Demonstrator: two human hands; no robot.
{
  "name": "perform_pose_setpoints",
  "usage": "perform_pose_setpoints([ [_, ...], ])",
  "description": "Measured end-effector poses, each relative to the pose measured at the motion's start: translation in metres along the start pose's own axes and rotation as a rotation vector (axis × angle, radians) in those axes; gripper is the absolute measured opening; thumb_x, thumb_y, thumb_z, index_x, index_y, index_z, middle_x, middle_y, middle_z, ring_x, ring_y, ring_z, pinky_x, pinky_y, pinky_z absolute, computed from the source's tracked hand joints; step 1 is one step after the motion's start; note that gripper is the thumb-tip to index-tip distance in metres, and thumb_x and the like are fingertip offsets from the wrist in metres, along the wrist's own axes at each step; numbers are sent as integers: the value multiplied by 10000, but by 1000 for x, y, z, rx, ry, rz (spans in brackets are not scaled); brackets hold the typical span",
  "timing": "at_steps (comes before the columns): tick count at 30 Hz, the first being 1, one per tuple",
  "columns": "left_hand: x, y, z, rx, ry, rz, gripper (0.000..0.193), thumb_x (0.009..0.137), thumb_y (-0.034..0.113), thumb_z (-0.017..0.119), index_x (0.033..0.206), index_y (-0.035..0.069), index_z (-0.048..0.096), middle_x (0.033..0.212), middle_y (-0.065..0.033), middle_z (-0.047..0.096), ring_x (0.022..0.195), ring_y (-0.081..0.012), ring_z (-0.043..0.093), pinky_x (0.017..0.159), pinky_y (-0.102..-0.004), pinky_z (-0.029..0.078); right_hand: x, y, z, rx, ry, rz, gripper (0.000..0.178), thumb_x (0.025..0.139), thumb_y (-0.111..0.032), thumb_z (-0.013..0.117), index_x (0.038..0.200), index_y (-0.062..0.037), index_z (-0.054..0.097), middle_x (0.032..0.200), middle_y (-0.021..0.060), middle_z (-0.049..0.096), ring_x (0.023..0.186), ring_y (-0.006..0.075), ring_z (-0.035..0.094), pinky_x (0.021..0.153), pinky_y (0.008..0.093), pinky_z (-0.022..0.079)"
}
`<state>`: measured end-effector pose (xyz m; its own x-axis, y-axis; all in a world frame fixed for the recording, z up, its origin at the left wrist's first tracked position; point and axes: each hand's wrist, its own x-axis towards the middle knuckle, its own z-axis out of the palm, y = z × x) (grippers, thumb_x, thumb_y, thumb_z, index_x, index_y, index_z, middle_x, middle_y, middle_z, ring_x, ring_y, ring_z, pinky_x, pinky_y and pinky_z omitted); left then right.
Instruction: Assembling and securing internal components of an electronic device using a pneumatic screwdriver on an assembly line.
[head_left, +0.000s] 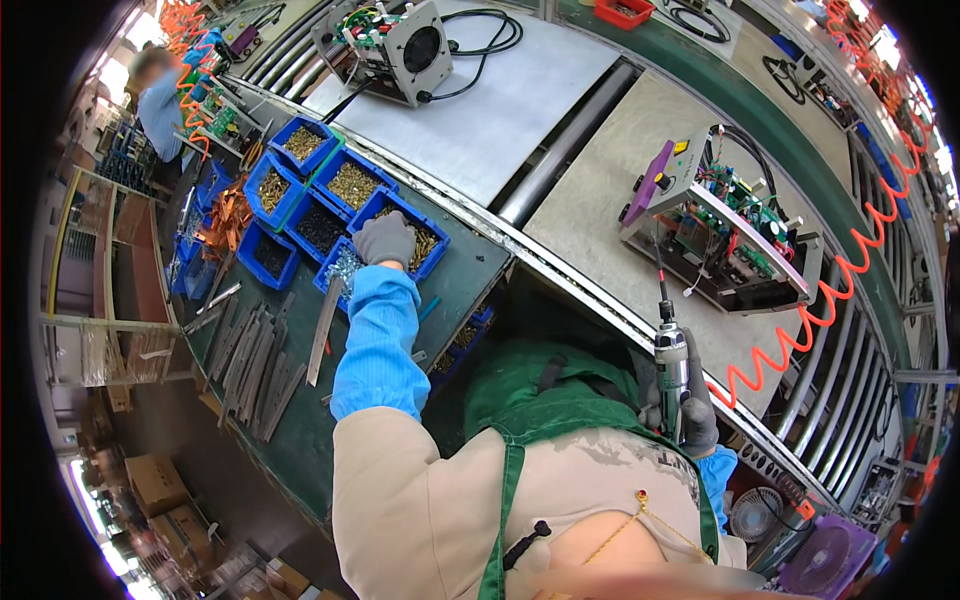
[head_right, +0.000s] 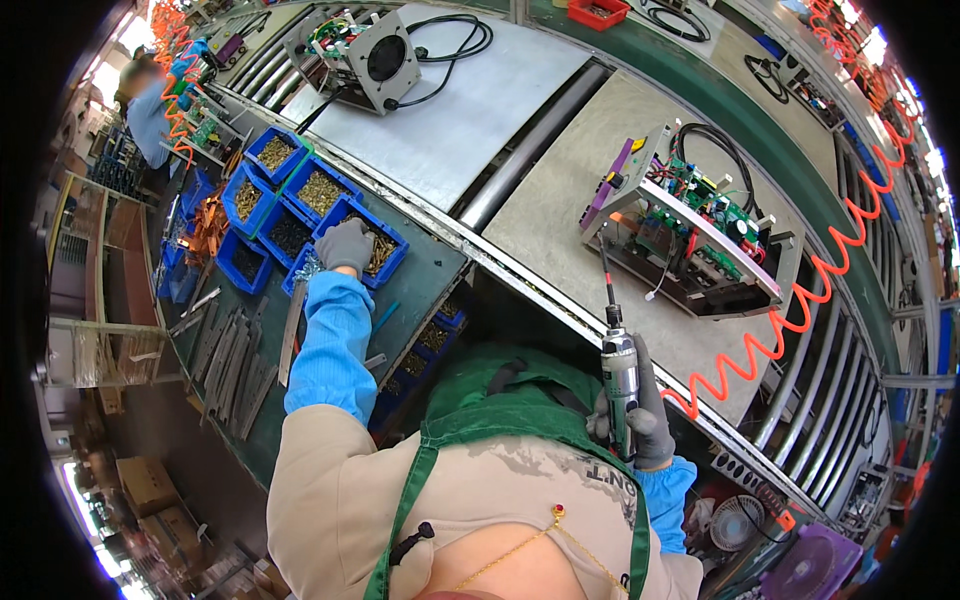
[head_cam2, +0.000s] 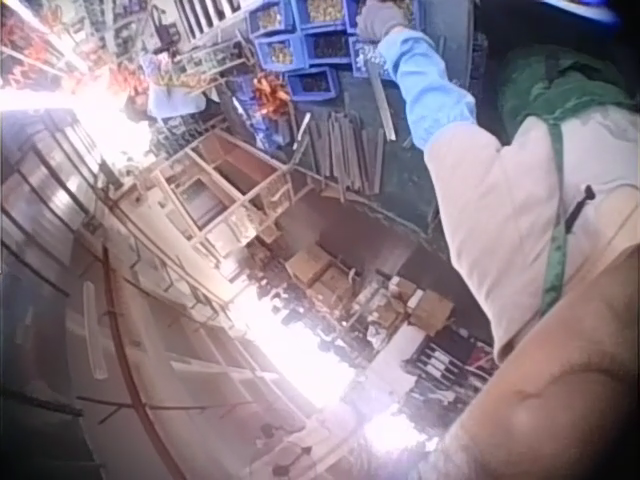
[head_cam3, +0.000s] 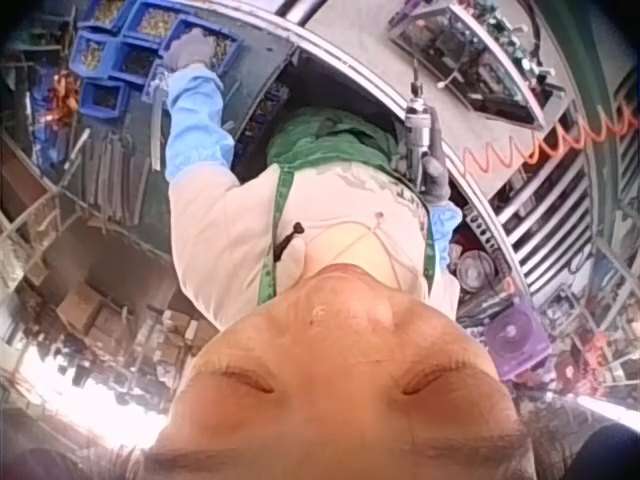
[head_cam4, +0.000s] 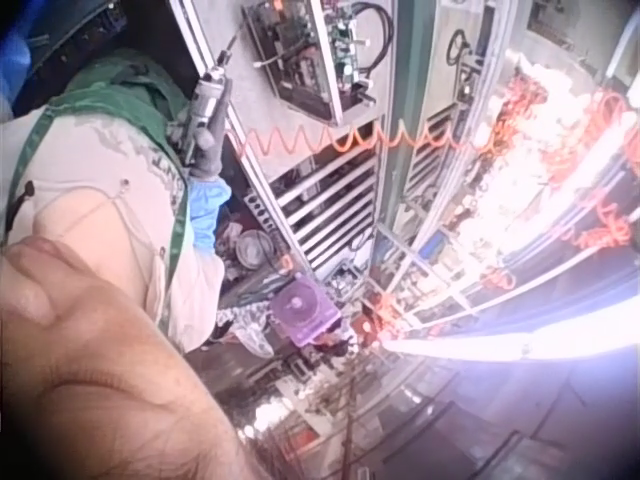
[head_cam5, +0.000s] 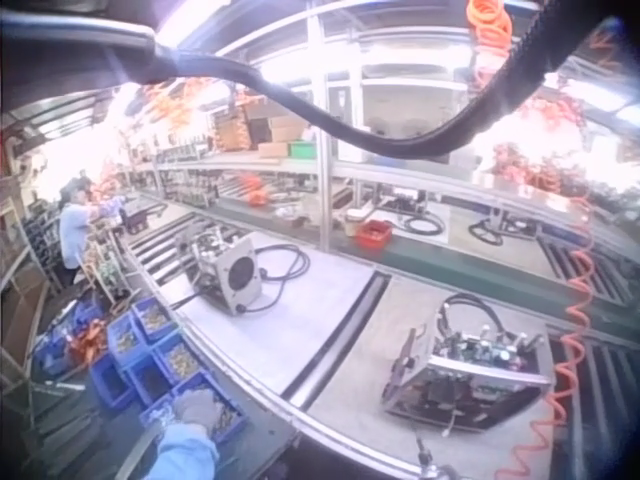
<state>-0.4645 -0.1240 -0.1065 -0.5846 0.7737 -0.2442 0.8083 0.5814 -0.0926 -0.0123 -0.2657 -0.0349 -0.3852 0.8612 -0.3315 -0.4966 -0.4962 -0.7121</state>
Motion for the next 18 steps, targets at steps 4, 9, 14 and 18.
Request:
perform_pose_setpoints([
  [4,5,-5,0,-60,25,14,265,848,277,554,1076,189,657,1098,-107,652,987,-314,613,882,-423,447,6,0,-5,-47,-63,-18,1089,698,-346,761,1497,-175,41,893,165,576,585,215,612,626,342,565],
  [9,-10,12,24,-792,457,294,362,829,155,494,1153,63,625,896,-139,645,806,-263,622,734,-365,489,1,-6,5,-127,64,123,1285,518,-487,857,1500,-175,90,823,148,587,594,217,612,544,315,524],
  [14,-95,121,1,-2046,-792,329,291,865,27,517,1154,5,542,951,-81,601,770,-127,551,645,-204,465,15,-14,6,-258,-74,260,1167,581,-269,786,1505,-161,82,1049,140,516,678,189,584,604,305,511],
  [18,-124,154,-3,-2051,-951,457,211,947,158,545,1107,25,576,991,-52,620,815,-92,564,656,-194,466,20,-11,1,-376,-76,168,1103,599,-199,728,1505,-151,100,1209,113,468,801,188,577,662,320,510],
])
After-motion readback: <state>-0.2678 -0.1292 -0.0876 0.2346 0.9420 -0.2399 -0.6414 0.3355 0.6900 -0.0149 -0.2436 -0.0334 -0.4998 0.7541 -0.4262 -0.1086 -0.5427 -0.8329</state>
